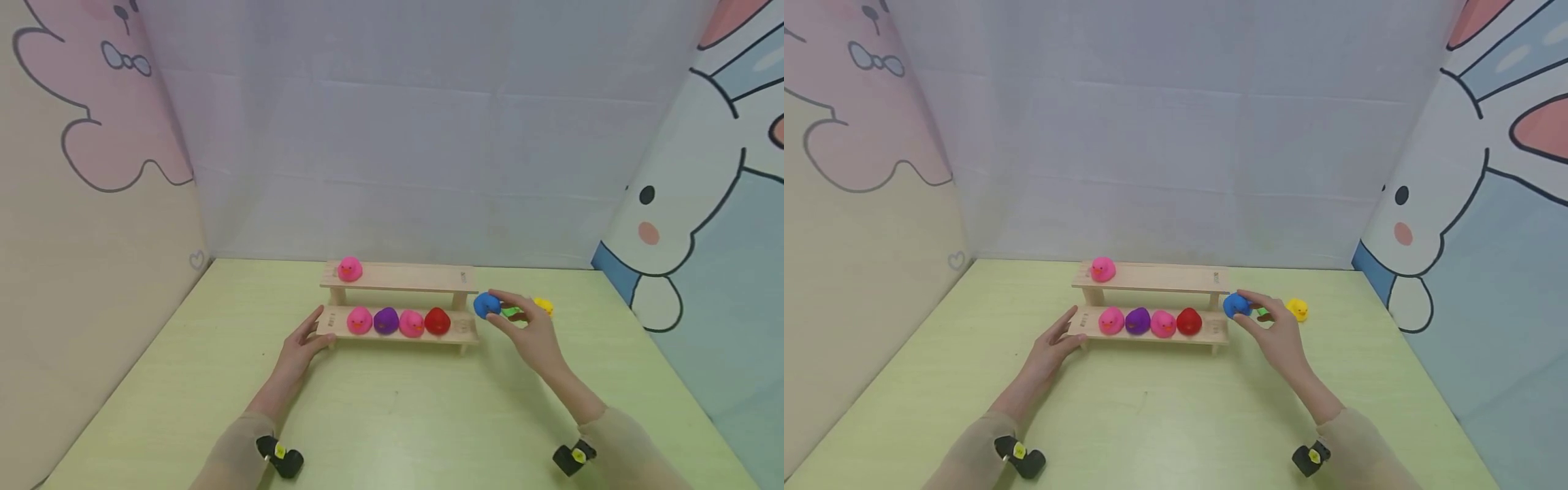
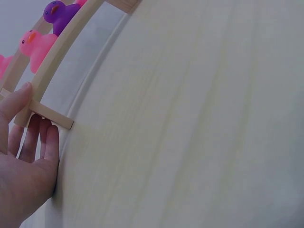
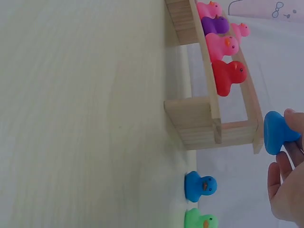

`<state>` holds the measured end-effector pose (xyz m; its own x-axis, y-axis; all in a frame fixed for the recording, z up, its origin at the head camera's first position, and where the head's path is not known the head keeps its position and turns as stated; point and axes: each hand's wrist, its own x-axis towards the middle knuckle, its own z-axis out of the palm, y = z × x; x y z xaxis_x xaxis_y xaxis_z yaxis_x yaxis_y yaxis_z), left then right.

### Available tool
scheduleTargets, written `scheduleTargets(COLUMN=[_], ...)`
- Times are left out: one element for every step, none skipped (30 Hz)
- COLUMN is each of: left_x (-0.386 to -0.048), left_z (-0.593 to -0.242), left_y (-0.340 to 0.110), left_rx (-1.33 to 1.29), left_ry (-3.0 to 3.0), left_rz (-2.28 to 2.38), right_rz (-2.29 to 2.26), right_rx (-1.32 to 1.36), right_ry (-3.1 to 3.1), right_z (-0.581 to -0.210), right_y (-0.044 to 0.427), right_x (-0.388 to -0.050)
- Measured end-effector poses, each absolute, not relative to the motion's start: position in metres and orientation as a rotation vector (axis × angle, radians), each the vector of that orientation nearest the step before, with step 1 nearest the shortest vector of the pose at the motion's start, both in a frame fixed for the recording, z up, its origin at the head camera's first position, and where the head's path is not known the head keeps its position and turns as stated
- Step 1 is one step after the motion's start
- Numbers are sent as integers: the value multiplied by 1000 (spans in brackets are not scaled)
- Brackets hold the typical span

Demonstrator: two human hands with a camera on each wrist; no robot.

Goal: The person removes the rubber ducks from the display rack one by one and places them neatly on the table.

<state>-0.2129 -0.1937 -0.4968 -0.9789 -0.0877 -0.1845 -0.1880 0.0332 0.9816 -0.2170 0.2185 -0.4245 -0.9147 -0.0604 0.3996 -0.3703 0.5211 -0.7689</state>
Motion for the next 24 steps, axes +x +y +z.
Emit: scheduleTargets(left_x=[-213, -213, -213, -213, -213, -213, -213, -212, -212, -212, -212, -212, -212, -212, -212, -212, -212, -212, -212, -212, -212, -212, -212, -212], left_z=[-497, -497, -497, -497, -497, -497, -497, -497, -497, -497, -497, -497, -497, -497, -497, -497, -497, -497, -497, -497, -497, -496, -496, -496], left_y=[-194, -194, -194, -194, -194, -194, -194, -194, -194, -194, -194, -194, -194, -194, -194, -194, -195, -195, -195, -195, -195, -195, -194, -194], left_rx=[-292, -290, -290, -290, -292, -295, -295, -295, -296, -294, -292, -290, -291, -294, -295, -295, -294, -294, -293, -291, -289, -289, -288, -289], left_ry=[2204, 2202, 2201, 2202, 2199, 2197, 2195, 2192, 2191, 2190, 2188, 2187, 2184, 2183, 2185, 2190, 2193, 2194, 2196, 2200, 2205, 2207, 2207, 2207], left_rz=[2112, 2113, 2113, 2113, 2116, 2119, 2121, 2125, 2124, 2124, 2123, 2122, 2123, 2123, 2118, 2113, 2110, 2109, 2107, 2104, 2100, 2098, 2097, 2096], right_rz=[1345, 1335, 1324, 1318, 1308, 1305, 1298, 1294, 1288, 1277, 1272, 1274, 1274, 1276, 1278, 1283, 1287, 1286, 1281, 1273, 1263, 1255, 1247, 1242], right_rx=[352, 349, 349, 352, 359, 366, 374, 378, 378, 378, 371, 363, 356, 347, 340, 336, 331, 330, 331, 333, 334, 335, 336, 335], right_ry=[-2453, -2464, -2474, -2480, -2485, -2486, -2491, -2497, -2507, -2519, -2532, -2545, -2559, -2571, -2582, -2588, -2594, -2598, -2605, -2609, -2617, -2621, -2627, -2632], right_z=[-427, -430, -434, -436, -439, -442, -445, -447, -449, -451, -452, -454, -454, -455, -455, -456, -456, -457, -457, -458, -459, -459, -460, -462], right_y=[221, 224, 226, 229, 231, 233, 235, 237, 238, 239, 240, 241, 241, 242, 242, 242, 242, 243, 243, 243, 243, 244, 244, 244], right_x=[-217, -218, -218, -219, -220, -220, -221, -221, -221, -221, -221, -221, -220, -220, -220, -219, -219, -219, -219, -220, -220, -220, -220, -221])
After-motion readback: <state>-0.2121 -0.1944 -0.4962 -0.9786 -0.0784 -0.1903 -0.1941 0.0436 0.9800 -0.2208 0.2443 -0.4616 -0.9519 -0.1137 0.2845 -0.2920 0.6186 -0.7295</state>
